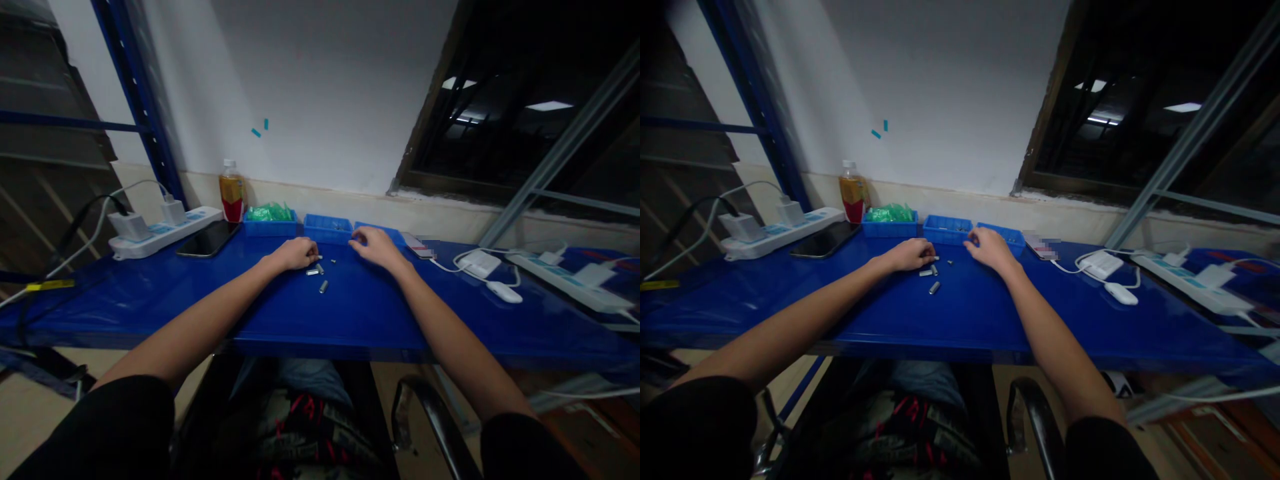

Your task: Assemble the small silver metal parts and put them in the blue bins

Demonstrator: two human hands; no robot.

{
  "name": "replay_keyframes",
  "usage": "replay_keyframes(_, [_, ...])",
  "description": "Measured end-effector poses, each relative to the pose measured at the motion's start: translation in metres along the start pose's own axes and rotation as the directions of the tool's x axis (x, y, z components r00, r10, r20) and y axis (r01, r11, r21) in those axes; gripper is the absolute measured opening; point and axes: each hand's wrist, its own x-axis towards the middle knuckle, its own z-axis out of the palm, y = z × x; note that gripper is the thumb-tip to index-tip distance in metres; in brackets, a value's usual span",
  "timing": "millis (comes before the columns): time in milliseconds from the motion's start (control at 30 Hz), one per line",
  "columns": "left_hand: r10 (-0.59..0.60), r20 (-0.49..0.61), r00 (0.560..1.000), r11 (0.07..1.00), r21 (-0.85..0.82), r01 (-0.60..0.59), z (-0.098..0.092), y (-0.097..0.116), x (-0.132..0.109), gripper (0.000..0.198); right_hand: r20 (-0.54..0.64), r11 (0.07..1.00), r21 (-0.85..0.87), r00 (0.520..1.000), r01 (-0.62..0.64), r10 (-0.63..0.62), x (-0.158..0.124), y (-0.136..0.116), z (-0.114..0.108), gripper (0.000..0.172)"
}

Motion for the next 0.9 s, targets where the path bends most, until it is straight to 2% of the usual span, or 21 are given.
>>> replay_keyframes(67, [0.004,-0.006,1.0,1.0,0.019,-0.003,0.001,-0.001,0.0,0.026,0.142,0.994,0.031,0.984,0.102,-0.106,0.002,-0.02,0.013,0.026])
replay_keyframes(133, [0.016,-0.013,1.0,0.999,0.04,-0.015,0.002,-0.002,0.0,0.027,0.249,0.987,0.025,0.956,0.156,-0.157,0.002,-0.037,0.024,0.019])
replay_keyframes(200, [0.031,-0.02,0.999,0.998,0.054,-0.03,0.002,-0.003,0.001,0.028,0.288,0.984,0.004,0.942,0.178,-0.172,0.001,-0.047,0.029,0.014])
replay_keyframes(267, [0.04,-0.025,0.999,0.998,0.059,-0.038,0.003,-0.004,0.001,0.028,0.252,0.977,0.001,0.945,0.214,-0.207,0.001,-0.05,0.026,0.014])
replay_keyframes(333, [0.042,-0.026,0.999,0.998,0.048,-0.041,0.003,-0.004,0.001,0.028,0.126,0.963,0.011,0.955,0.268,-0.267,0.002,-0.046,0.015,0.015])
replay_keyframes(400, [0.049,-0.023,0.999,0.999,0.023,-0.049,0.003,-0.004,0.001,0.027,-0.105,0.961,-0.009,0.956,0.275,-0.274,0.005,-0.034,0.0,0.017])
replay_keyframes(467, [0.064,-0.021,0.998,0.998,-0.009,-0.064,0.002,-0.002,0.001,0.025,-0.348,0.985,-0.045,0.921,0.168,-0.173,0.008,-0.016,-0.013,0.021])
replay_keyframes(500, [0.072,-0.023,0.997,0.997,-0.029,-0.073,0.002,0.0,0.001,0.024,-0.431,0.996,-0.06,0.898,0.068,-0.088,0.008,-0.005,-0.017,0.023])
replay_keyframes(533, [0.08,-0.03,0.996,0.995,-0.053,-0.081,0.002,0.002,0.001,0.023,-0.465,0.997,-0.076,0.885,-0.035,-0.005,0.008,0.006,-0.018,0.024])
replay_keyframes(600, [0.089,-0.058,0.994,0.989,-0.116,-0.095,0.001,0.006,0.001,0.022,-0.421,0.973,-0.121,0.898,-0.198,0.13,0.005,0.023,-0.014,0.024])
replay_keyframes(667, [0.081,-0.097,0.992,0.976,-0.195,-0.098,0.0,0.01,0.001,0.023,-0.313,0.964,-0.144,0.935,-0.223,0.169,0.0,0.025,-0.005,0.028])
replay_keyframes(700, [0.071,-0.114,0.991,0.968,-0.234,-0.096,0.0,0.012,0.001,0.023,-0.257,0.974,-0.137,0.956,-0.181,0.141,-0.001,0.02,0.0,0.03])
replay_keyframes(767, [0.037,-0.144,0.989,0.954,-0.288,-0.078,-0.002,0.015,0.001,0.025,-0.17,0.996,-0.083,0.985,-0.013,-0.001,-0.002,-0.001,0.009,0.032])
replay_keyframes(833, [0.001,-0.172,0.985,0.951,-0.303,-0.053,-0.004,0.016,0.001,0.029,-0.099,0.986,-0.029,0.981,0.167,-0.169,-0.001,-0.027,0.015,0.033])
replay_keyframes(900, [-0.024,-0.191,0.981,0.954,-0.297,-0.035,-0.006,0.018,0.001,0.035,-0.069,0.97,-0.024,0.968,0.24,-0.241,0.0,-0.048,0.02,0.03])
